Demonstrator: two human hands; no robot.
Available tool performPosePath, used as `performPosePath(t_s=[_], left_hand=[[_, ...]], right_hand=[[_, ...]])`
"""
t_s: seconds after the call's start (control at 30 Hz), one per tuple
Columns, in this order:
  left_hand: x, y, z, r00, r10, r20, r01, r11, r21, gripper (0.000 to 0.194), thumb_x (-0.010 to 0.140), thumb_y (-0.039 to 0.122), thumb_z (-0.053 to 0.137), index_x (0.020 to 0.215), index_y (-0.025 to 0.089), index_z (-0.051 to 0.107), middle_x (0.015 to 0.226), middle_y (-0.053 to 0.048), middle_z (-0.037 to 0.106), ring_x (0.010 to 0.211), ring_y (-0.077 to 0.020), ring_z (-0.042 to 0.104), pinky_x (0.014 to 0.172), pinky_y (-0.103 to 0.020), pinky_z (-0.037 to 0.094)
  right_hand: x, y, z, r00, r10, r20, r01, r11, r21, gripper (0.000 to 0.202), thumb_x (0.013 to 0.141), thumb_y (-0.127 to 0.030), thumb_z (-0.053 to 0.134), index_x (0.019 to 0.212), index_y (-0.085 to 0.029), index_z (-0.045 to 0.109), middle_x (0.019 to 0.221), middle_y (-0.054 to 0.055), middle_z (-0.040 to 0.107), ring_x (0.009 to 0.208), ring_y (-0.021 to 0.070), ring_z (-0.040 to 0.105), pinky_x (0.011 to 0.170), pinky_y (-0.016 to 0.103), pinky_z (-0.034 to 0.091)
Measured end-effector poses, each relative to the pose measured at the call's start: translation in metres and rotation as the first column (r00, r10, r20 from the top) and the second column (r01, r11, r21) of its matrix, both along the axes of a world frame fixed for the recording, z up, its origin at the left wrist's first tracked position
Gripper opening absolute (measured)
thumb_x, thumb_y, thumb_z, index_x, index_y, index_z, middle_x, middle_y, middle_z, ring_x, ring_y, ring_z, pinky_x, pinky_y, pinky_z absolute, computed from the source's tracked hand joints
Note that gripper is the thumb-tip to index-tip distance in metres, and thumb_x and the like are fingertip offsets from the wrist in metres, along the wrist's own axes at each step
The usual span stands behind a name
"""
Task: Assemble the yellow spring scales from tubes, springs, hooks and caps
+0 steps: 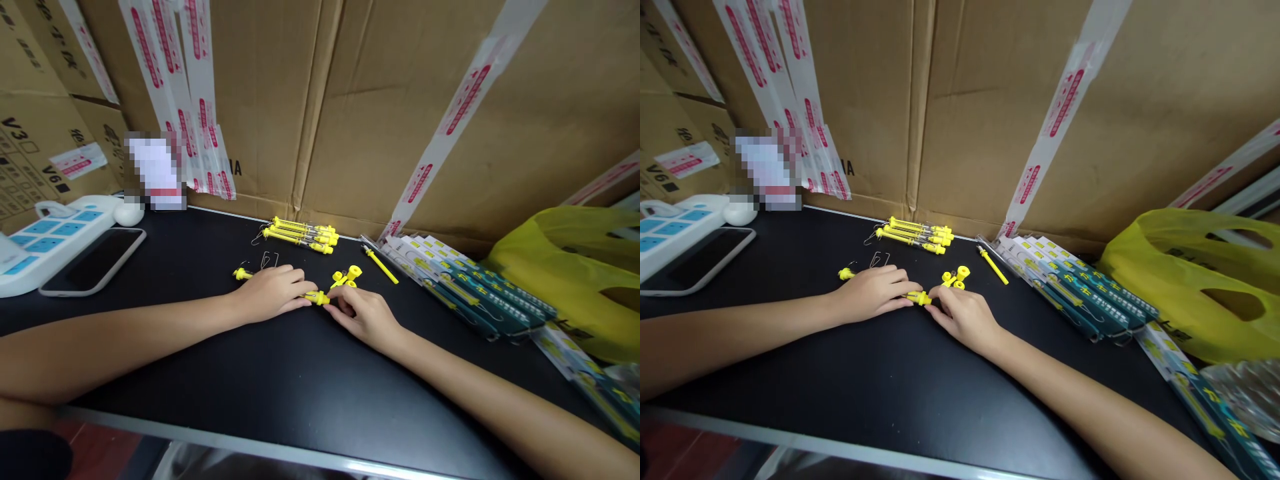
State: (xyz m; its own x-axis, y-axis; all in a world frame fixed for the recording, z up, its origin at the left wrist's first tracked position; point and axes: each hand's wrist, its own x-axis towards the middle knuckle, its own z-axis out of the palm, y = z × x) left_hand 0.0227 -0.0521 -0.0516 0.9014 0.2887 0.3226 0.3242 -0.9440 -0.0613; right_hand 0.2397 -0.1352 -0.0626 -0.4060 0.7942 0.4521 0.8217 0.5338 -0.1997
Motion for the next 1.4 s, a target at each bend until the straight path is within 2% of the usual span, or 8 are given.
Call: performPosePath(t_s=[0.1, 0.2, 0.4, 0.63, 0.9, 1.1, 1.3, 1.4], left_hand=[[0.0003, -0.0002, 0.0, 1.0, 0.002, -0.001, -0.002, 1.0, -0.004, 0.028, 0.094, 0.038, 0.042, 0.113, 0.022, 0.056, 0.091, -0.002, 0.056, 0.082, -0.0158, 0.051, 0.071, -0.026, 0.039], [0.0004, -0.0003, -0.0001, 1.0, 0.002, 0.001, -0.002, 1.0, 0.001, 0.029, 0.094, 0.038, 0.041, 0.113, 0.022, 0.056, 0.091, -0.002, 0.056, 0.082, -0.0156, 0.051, 0.071, -0.025, 0.039], [-0.0001, -0.0005, -0.0002, 1.0, -0.009, -0.01, 0.009, 1.0, 0.007, 0.029, 0.095, 0.039, 0.04, 0.114, 0.023, 0.056, 0.09, -0.002, 0.056, 0.081, -0.0159, 0.05, 0.071, -0.026, 0.039], [-0.0003, -0.0004, -0.0008, 1.0, -0.013, 0.003, 0.013, 1.0, 0.004, 0.03, 0.095, 0.039, 0.04, 0.112, 0.022, 0.057, 0.09, -0.002, 0.057, 0.081, -0.0157, 0.05, 0.07, -0.026, 0.039], [-0.0006, 0.0001, -0.0015, 1.0, -0.013, 0.005, 0.013, 1.0, 0.015, 0.029, 0.095, 0.039, 0.04, 0.113, 0.022, 0.056, 0.09, -0.002, 0.057, 0.081, -0.0159, 0.05, 0.07, -0.026, 0.039], [0.0009, -0.0001, -0.0009, 1.0, -0.01, 0.004, 0.01, 1.0, 0.012, 0.029, 0.094, 0.039, 0.041, 0.112, 0.022, 0.056, 0.09, -0.002, 0.057, 0.081, -0.0159, 0.051, 0.07, -0.026, 0.039], [-0.0003, 0.0, 0.0002, 1.0, -0.009, 0.007, 0.009, 1.0, 0.013, 0.03, 0.095, 0.039, 0.04, 0.112, 0.022, 0.057, 0.089, -0.002, 0.057, 0.081, -0.0159, 0.05, 0.07, -0.026, 0.039], [-0.0006, 0.0001, 0.0001, 1.0, -0.011, 0.006, 0.011, 1.0, 0.01, 0.029, 0.095, 0.039, 0.04, 0.112, 0.022, 0.057, 0.09, -0.002, 0.057, 0.081, -0.0159, 0.05, 0.07, -0.026, 0.039]], right_hand=[[-0.0012, 0.0011, 0.0009, 0.997, -0.068, 0.039, 0.071, 0.995, -0.074, 0.019, 0.089, -0.035, 0.051, 0.098, -0.019, 0.055, 0.061, -0.004, 0.054, 0.052, 0.0107, 0.052, 0.051, 0.02, 0.036], [-0.0017, 0.0022, 0.0009, 0.995, -0.075, 0.062, 0.081, 0.992, -0.095, 0.021, 0.089, -0.037, 0.05, 0.097, -0.02, 0.057, 0.061, -0.003, 0.054, 0.053, 0.0108, 0.052, 0.053, 0.021, 0.036], [0.0005, 0.0021, -0.0007, 0.999, -0.033, 0.024, 0.034, 0.998, -0.055, 0.024, 0.09, -0.039, 0.049, 0.096, -0.019, 0.058, 0.06, -0.002, 0.054, 0.052, 0.0104, 0.05, 0.053, 0.02, 0.036], [0.0005, 0.0004, -0.0009, 0.999, 0.039, -0.026, -0.039, 0.999, -0.002, 0.018, 0.089, -0.033, 0.05, 0.097, -0.018, 0.056, 0.059, -0.004, 0.049, 0.051, 0.0096, 0.048, 0.055, 0.02, 0.038], [-0.0019, 0.0003, 0.0035, 0.997, -0.051, 0.058, 0.056, 0.994, -0.094, 0.021, 0.091, -0.036, 0.046, 0.094, -0.019, 0.058, 0.064, -0.001, 0.057, 0.054, 0.0115, 0.052, 0.055, 0.021, 0.037], [-0.0004, 0.0009, 0.0006, 0.999, -0.041, 0.035, 0.043, 0.997, -0.058, 0.021, 0.089, -0.037, 0.05, 0.095, -0.019, 0.058, 0.06, -0.003, 0.054, 0.052, 0.0105, 0.051, 0.054, 0.02, 0.037], [0.0, 0.0001, -0.0001, 0.999, 0.036, -0.029, -0.036, 0.999, 0.031, 0.015, 0.088, -0.031, 0.051, 0.095, -0.018, 0.056, 0.058, -0.004, 0.05, 0.051, 0.0093, 0.049, 0.054, 0.019, 0.038], [-0.0008, -0.0004, 0.0012, 1.0, 0.018, -0.026, -0.018, 1.0, 0.014, 0.016, 0.089, -0.032, 0.049, 0.095, -0.018, 0.056, 0.058, -0.004, 0.05, 0.051, 0.0094, 0.049, 0.054, 0.02, 0.038]])
